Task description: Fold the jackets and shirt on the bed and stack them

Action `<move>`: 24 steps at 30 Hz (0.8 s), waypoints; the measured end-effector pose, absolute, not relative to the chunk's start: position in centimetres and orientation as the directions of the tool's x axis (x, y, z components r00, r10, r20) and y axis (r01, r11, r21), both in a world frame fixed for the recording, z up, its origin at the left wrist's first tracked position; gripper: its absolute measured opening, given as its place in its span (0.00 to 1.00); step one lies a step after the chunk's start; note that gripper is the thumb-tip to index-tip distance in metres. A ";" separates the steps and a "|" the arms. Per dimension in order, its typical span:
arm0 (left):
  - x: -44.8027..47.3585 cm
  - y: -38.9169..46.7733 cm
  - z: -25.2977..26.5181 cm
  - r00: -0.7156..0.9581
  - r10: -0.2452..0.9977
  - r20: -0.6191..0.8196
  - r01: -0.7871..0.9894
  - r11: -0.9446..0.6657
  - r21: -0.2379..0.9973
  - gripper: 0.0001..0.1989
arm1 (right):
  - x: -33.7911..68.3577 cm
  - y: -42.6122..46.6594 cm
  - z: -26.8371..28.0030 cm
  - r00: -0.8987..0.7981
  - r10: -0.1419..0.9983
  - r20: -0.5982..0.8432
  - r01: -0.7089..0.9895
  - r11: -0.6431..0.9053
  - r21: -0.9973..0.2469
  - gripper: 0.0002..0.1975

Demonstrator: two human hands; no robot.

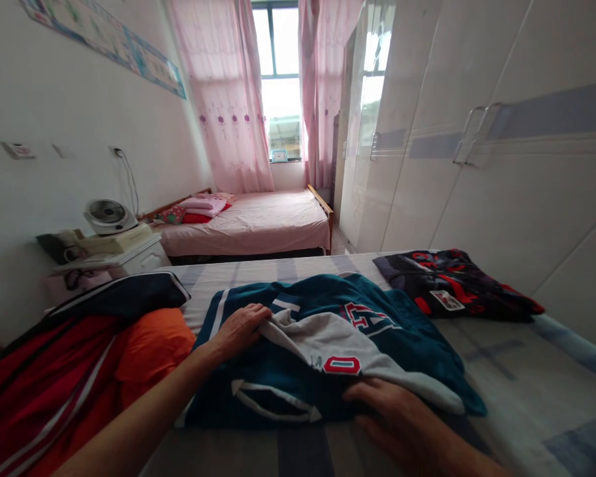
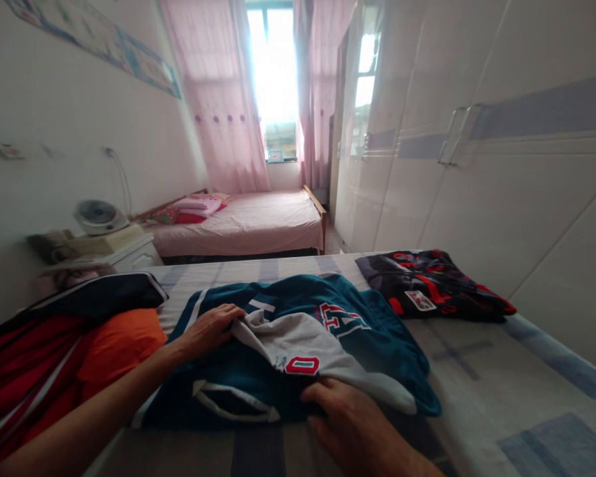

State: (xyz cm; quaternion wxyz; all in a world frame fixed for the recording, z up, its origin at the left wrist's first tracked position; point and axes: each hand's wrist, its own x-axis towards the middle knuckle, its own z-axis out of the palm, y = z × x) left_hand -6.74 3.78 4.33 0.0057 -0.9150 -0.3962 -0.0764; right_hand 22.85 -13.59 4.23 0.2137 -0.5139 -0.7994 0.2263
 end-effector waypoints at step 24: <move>-8.2 -2.4 7.6 0.496 0.836 0.237 0.866 -0.496 -0.061 0.15 | 28.6 -12.3 4.1 0.273 0.957 0.101 0.393 -0.015 -0.920 0.14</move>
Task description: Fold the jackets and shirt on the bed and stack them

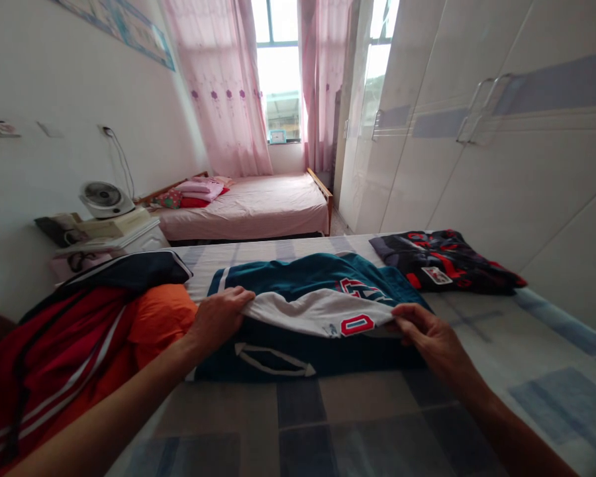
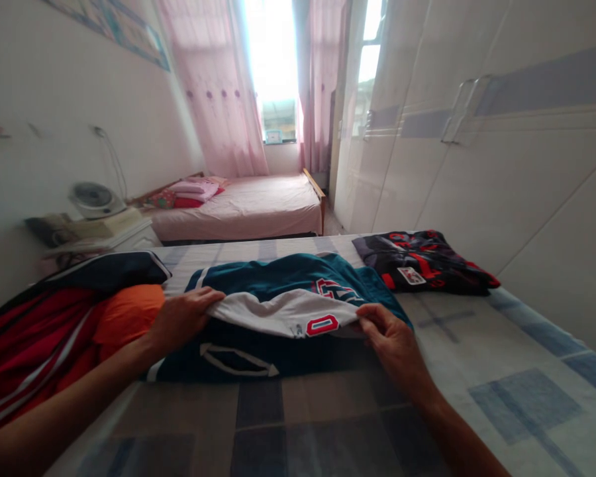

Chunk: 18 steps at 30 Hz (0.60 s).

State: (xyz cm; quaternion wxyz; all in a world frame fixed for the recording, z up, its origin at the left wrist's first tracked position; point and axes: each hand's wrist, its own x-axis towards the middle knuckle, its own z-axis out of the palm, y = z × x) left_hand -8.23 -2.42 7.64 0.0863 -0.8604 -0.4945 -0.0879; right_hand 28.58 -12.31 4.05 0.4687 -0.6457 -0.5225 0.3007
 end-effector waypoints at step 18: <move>-11.9 -6.7 5.8 0.663 0.586 0.465 0.745 -0.576 -0.337 0.17 | 30.7 -13.8 1.9 0.293 0.956 0.002 0.302 -0.090 -0.949 0.19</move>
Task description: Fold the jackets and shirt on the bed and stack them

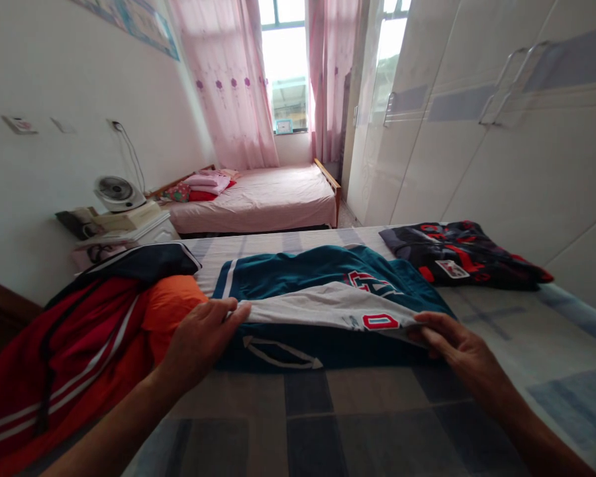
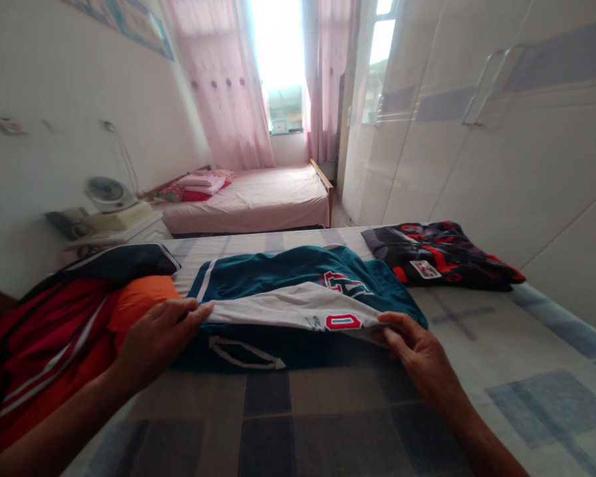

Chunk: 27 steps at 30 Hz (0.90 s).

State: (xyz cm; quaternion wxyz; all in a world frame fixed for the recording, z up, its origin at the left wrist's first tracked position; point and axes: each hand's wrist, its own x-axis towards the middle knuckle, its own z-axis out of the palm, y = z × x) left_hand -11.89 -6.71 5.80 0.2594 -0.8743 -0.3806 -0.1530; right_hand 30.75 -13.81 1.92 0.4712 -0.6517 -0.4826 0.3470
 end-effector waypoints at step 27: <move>-10.5 -4.7 1.6 0.550 0.809 0.209 0.826 -0.564 0.010 0.23 | 24.4 -8.2 1.6 -0.358 0.890 0.283 0.904 0.406 -0.133 0.25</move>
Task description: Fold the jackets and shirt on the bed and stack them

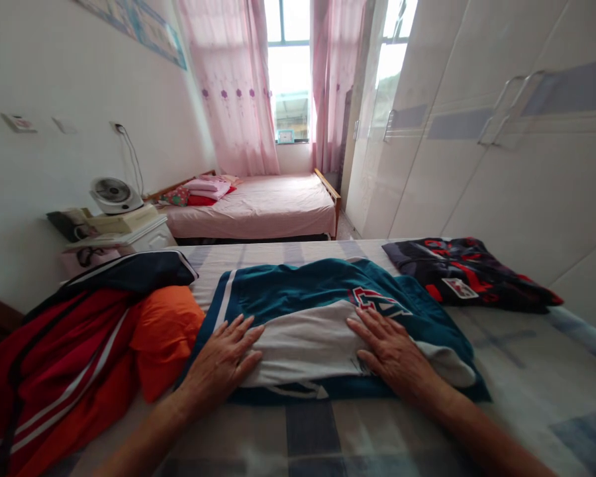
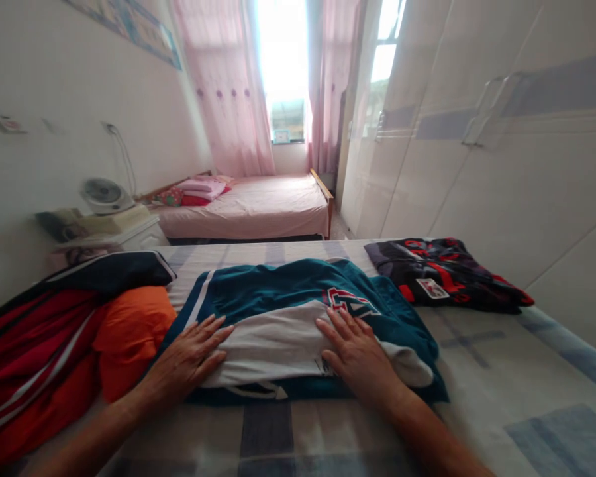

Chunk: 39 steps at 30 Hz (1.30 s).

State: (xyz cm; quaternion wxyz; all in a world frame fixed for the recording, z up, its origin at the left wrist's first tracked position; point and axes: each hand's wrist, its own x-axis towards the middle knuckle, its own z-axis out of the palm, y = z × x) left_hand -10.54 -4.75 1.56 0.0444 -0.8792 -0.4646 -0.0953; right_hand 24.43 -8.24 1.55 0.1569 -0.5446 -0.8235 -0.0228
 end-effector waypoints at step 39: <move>-13.6 10.3 7.5 0.327 0.926 0.189 0.941 -0.338 0.030 0.11 | 31.9 6.6 7.9 0.069 0.938 0.340 0.910 0.080 -0.406 0.14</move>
